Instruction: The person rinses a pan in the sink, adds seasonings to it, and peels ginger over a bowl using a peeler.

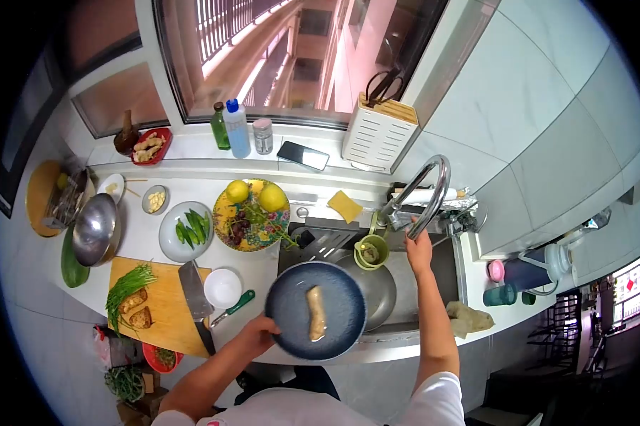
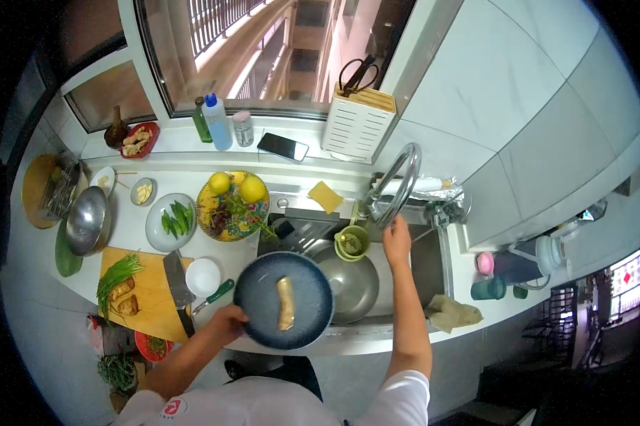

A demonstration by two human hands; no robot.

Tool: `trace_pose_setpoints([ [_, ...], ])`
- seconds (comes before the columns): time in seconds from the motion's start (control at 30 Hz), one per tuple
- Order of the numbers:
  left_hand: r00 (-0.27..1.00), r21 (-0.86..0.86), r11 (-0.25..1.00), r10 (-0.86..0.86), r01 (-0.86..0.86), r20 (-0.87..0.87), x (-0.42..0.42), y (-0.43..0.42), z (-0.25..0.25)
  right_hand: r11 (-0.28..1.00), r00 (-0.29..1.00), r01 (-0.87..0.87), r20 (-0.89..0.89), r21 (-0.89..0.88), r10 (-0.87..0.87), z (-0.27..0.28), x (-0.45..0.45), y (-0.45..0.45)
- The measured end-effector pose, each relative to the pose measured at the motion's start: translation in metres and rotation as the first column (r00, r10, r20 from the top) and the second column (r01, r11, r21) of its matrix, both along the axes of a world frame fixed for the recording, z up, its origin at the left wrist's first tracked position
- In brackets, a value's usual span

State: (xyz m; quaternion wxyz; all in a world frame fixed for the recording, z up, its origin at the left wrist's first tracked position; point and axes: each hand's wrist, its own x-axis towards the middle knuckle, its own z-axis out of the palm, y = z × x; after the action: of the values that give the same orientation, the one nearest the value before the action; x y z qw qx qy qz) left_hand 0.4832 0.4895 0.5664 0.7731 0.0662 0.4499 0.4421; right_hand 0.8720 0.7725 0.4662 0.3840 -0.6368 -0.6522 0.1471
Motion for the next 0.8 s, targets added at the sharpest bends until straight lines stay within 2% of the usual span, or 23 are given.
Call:
trace_pose_setpoints([
  [0.03, 0.999, 0.012, 1.000, -0.028, 0.028, 0.027, 0.010, 0.012, -0.015, 0.999, 0.993, -0.003, 0.118, 0.037, -0.001, -0.001, -0.001, 0.007],
  [0.1, 0.997, 0.017, 0.999, -0.051, 0.050, 0.052, 0.028, 0.034, -0.041, 0.999, 0.984, -0.023, 0.179, 0.039, 0.016, 0.010, -0.005, 0.010],
  [0.17, 0.968, 0.065, 0.987, -0.154, 0.144, 0.197, 0.045, 0.060, -0.045, 0.998, 0.971, -0.031, 0.238, 0.056, 0.017, 0.018, -0.011, 0.010],
  [0.27, 0.948, 0.131, 0.974, -0.214, 0.187, 0.235, 0.068, 0.089, -0.034, 0.999, 0.982, 0.016, 0.187, -0.041, -0.008, 0.016, -0.008, 0.008],
  [0.3, 0.946, 0.121, 0.972, -0.227, 0.203, 0.231, 0.073, 0.096, -0.061, 0.999, 0.988, -0.012, 0.151, -0.044, 0.019, 0.014, -0.006, 0.008],
  [0.37, 0.949, 0.105, 0.973, -0.222, 0.203, 0.222, 0.084, 0.107, -0.060, 0.994, 0.998, -0.062, 0.023, -0.089, 0.064, 0.025, -0.012, 0.002],
  [0.5, 0.938, 0.127, 0.966, -0.250, 0.224, 0.242, 0.093, 0.125, -0.071, 0.996, 0.993, -0.083, -0.083, -0.039, 0.080, 0.034, -0.017, -0.008],
  [0.53, 0.938, 0.123, 0.966, -0.250, 0.226, 0.242, 0.094, 0.127, -0.070, 0.996, 0.993, -0.082, -0.085, -0.042, 0.078, 0.032, -0.016, -0.007],
  [0.6, 0.948, 0.120, 0.972, -0.223, 0.200, 0.226, 0.096, 0.130, -0.064, 0.990, 0.994, -0.107, 0.032, 0.089, 0.105, 0.027, -0.016, -0.007],
  [0.73, 0.975, 0.074, 0.983, -0.176, 0.167, 0.138, 0.102, 0.138, -0.030, 0.992, 0.992, -0.115, -0.039, 0.057, 0.117, 0.034, -0.016, -0.010],
  [0.8, 0.991, 0.059, 0.995, -0.081, 0.075, 0.109, 0.103, 0.139, -0.026, 0.993, 0.993, -0.108, -0.043, 0.047, 0.110, 0.035, -0.019, -0.012],
])
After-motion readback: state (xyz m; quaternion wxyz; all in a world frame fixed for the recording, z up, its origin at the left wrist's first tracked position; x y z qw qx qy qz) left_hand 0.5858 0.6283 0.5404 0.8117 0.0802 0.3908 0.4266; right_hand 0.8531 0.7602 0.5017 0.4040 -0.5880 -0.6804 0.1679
